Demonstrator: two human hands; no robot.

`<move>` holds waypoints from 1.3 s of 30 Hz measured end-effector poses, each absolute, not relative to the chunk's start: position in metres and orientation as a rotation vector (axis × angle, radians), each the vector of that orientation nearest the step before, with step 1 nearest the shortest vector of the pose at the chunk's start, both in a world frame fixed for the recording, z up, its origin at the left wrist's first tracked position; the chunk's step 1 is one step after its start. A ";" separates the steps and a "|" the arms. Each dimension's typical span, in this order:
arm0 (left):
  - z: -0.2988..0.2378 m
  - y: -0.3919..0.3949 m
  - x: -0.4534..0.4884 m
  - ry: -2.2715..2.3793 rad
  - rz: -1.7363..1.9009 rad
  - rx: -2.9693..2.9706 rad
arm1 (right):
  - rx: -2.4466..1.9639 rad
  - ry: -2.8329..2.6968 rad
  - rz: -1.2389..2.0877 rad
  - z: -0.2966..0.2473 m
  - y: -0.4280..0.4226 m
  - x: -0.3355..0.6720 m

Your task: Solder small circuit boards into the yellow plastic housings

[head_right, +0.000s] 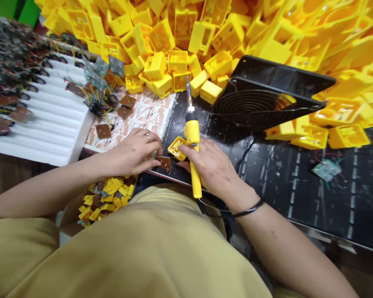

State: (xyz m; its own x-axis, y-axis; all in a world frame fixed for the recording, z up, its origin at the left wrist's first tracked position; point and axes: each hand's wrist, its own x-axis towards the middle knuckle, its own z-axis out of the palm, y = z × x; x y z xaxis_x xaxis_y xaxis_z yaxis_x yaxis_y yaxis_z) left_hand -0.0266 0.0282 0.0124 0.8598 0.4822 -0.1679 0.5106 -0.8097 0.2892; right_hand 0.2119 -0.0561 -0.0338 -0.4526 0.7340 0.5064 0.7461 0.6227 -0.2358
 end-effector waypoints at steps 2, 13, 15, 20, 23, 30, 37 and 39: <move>0.016 0.037 -0.032 0.736 -0.090 2.471 | -1.162 -2.268 -0.021 -0.037 -0.057 0.212; 0.044 0.102 -0.040 0.871 0.650 2.205 | -1.303 -2.155 -0.083 -0.040 -0.057 0.197; 0.043 0.105 -0.043 0.855 0.642 2.342 | -1.272 -2.170 -0.070 -0.040 -0.054 0.192; 0.029 0.102 -0.063 0.555 0.523 2.629 | -1.074 -2.328 0.076 -0.035 -0.054 0.188; 0.016 0.090 -0.075 0.354 0.252 2.720 | -1.064 -2.354 0.088 -0.031 -0.057 0.195; 0.016 0.056 -0.075 0.591 0.010 2.650 | -1.178 -2.327 0.240 -0.030 -0.067 0.226; 0.014 0.034 -0.044 1.362 0.064 2.809 | -1.148 -2.280 0.229 -0.034 -0.070 0.222; 0.009 0.029 -0.037 1.409 -0.088 2.853 | -1.128 -2.271 0.232 -0.035 -0.069 0.217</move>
State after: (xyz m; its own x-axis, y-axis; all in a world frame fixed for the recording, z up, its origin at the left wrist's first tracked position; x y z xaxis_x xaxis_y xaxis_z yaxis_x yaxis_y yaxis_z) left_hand -0.0372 0.0290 0.0086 0.6066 0.7944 -0.0311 0.7921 -0.6072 -0.0620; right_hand 0.2170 -0.0687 -0.0350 -0.4695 0.7734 0.4260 0.6713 0.6261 -0.3968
